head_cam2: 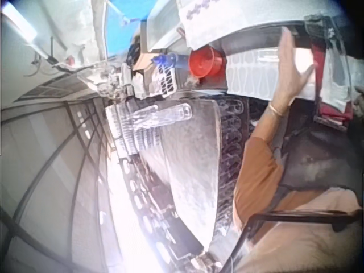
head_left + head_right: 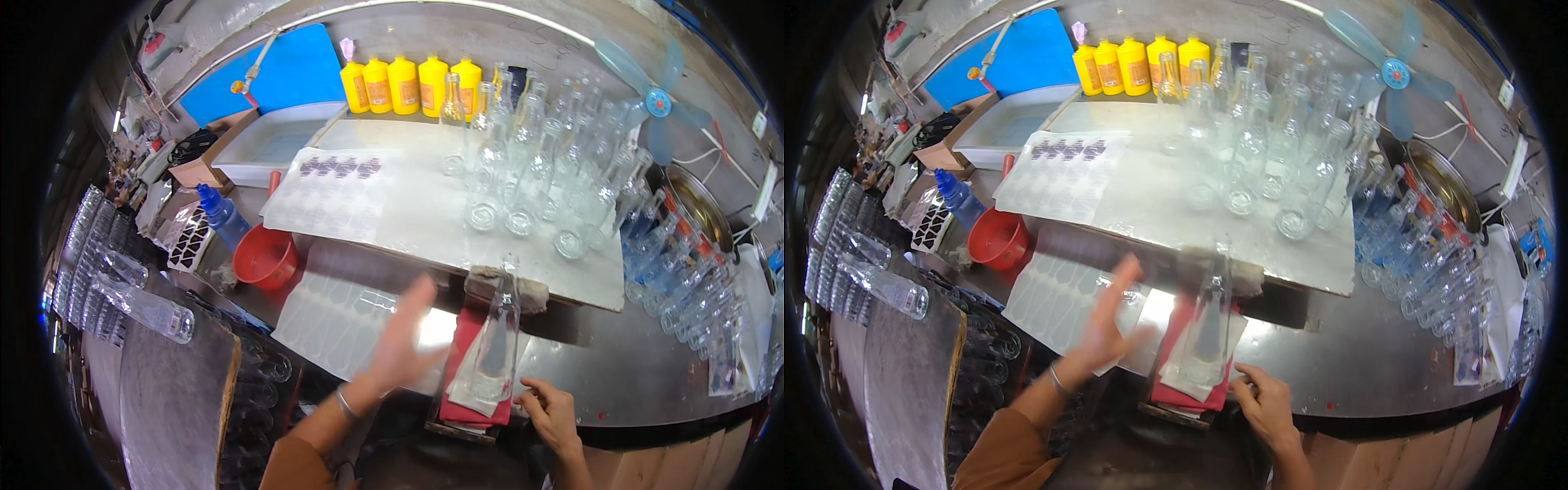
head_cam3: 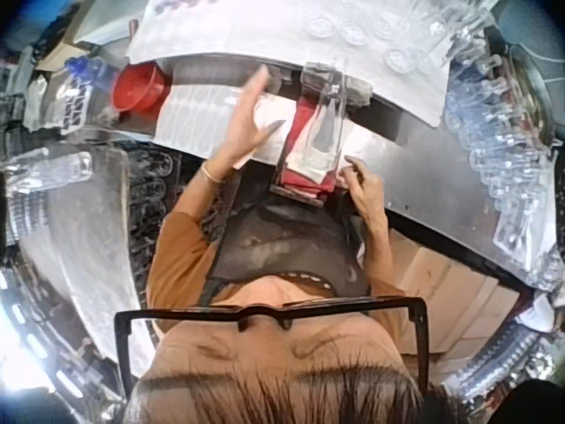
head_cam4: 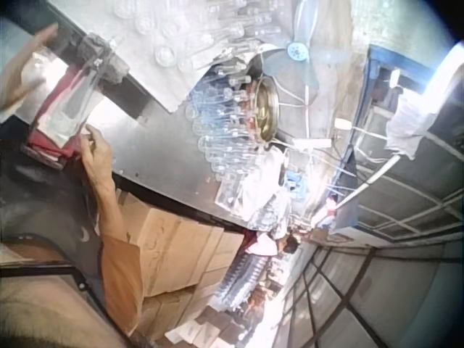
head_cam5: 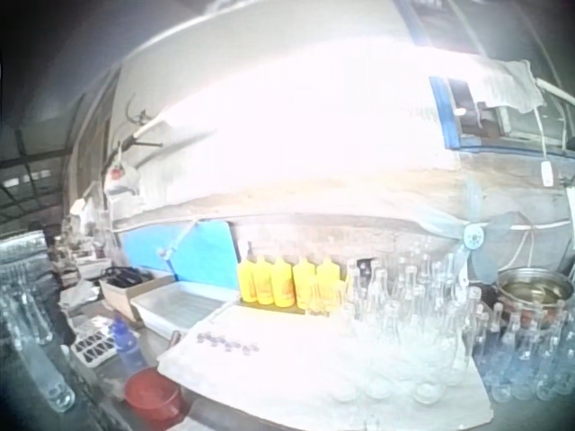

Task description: The person repeatedly picks up clear glass bottles, applies a rectangular label to each bottle's body, smooths it with a black card, and places the labeled bottle aside. The process is repeated for multiple bottles in a continuous sequence.

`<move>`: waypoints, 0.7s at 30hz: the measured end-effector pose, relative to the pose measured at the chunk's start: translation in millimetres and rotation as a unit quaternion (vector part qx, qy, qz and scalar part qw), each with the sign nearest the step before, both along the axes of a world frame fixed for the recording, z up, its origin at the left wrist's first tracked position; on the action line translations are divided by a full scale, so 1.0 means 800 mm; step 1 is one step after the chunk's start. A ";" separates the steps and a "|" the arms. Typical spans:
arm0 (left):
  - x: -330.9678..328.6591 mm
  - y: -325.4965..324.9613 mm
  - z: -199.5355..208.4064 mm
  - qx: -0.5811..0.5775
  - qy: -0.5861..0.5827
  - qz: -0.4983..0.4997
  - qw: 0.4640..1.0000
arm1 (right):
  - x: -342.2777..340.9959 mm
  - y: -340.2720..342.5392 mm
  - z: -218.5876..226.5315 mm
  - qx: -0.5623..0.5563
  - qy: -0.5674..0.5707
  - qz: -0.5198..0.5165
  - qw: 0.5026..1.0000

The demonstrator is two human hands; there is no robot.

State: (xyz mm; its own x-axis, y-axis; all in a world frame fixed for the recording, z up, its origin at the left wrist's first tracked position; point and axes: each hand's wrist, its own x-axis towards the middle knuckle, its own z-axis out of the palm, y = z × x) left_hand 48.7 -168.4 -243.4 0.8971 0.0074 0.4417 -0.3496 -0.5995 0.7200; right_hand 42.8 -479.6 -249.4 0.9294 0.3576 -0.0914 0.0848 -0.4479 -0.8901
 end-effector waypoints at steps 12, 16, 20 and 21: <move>0.249 0.236 -0.006 0.270 0.162 0.315 0.896 | 0.022 -0.001 -0.011 0.003 -0.003 -0.022 1.000; 0.208 0.211 -0.006 0.290 0.170 0.309 0.889 | 0.020 -0.004 -0.014 -0.012 -0.005 -0.015 1.000; 0.179 0.211 -0.004 0.252 0.144 0.274 0.917 | 0.012 -0.010 -0.014 -0.015 -0.021 -0.004 1.000; 0.183 0.221 -0.007 0.250 0.134 0.278 0.918 | 0.010 -0.012 -0.017 -0.019 -0.026 0.003 0.999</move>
